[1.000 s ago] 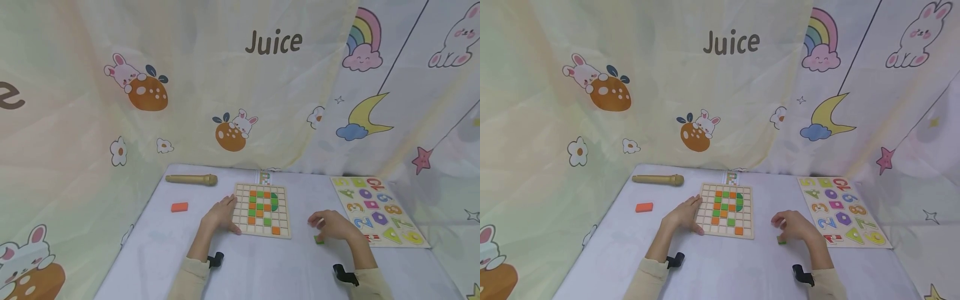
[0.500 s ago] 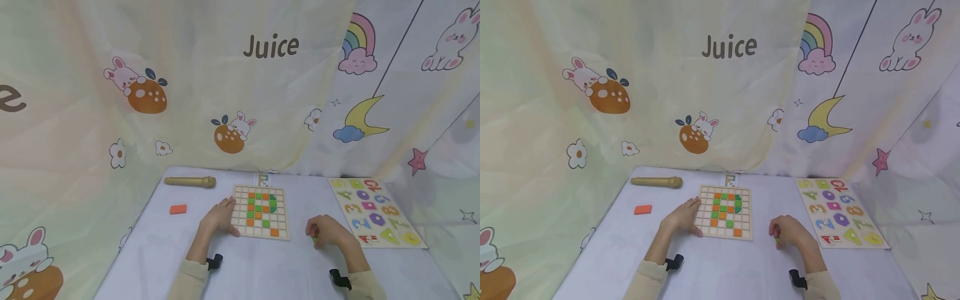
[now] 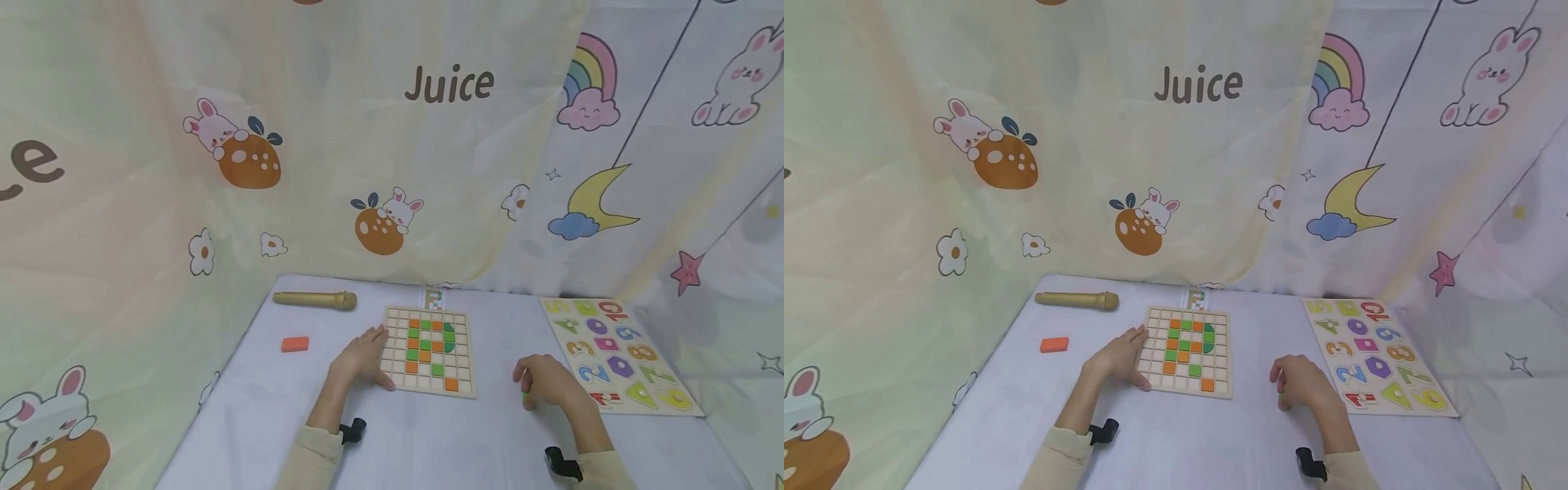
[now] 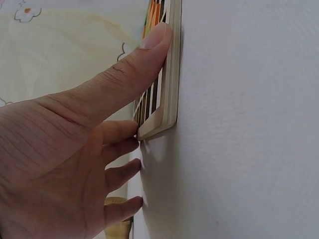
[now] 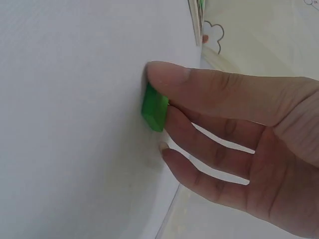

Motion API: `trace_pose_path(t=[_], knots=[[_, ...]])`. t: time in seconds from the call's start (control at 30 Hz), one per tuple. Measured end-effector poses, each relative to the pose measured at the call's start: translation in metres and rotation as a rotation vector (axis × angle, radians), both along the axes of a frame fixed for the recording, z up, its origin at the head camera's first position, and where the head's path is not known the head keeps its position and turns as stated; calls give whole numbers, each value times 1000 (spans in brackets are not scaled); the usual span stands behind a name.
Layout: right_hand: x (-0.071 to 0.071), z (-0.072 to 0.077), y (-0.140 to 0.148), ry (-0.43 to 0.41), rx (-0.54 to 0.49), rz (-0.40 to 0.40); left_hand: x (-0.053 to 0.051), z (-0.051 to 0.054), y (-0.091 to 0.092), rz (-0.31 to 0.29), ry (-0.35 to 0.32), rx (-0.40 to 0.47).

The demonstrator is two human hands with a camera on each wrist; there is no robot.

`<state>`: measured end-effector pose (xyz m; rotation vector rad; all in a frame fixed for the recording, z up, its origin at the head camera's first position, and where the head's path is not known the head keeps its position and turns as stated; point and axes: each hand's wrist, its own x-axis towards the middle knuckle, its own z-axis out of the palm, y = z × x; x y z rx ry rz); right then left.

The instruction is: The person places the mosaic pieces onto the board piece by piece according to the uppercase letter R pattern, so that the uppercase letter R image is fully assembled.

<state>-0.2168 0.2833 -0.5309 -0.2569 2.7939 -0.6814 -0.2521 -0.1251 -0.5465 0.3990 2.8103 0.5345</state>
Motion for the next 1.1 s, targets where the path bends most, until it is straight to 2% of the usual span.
trace_pose_path(t=[0.23, 0.4, 0.57, 0.63, 0.87, 1.0, 1.1], knots=[[-2, -2, 4, 62, -11, -15, -2, 1, -2, 1, -4, 1], [-2, -3, 7, 56, -49, -24, -1, -2, -2, -9, -8, 1], [-2, -1, 7, 19, -207, 31, 1, -4, -1, -23, -15, 6], [-3, 0, 1, 9, -283, 27, 1, -5, -1, -18, -12, 4], [-6, 7, -38, -29, -517, -104, 1, -6, -4, -6, -1, 1], [-7, 8, -57, -41, -604, -133, -1, -4, -4, -16, 5, 16], [-10, 8, -67, -18, -597, -108, -1, -2, -3, -16, 6, 23]])
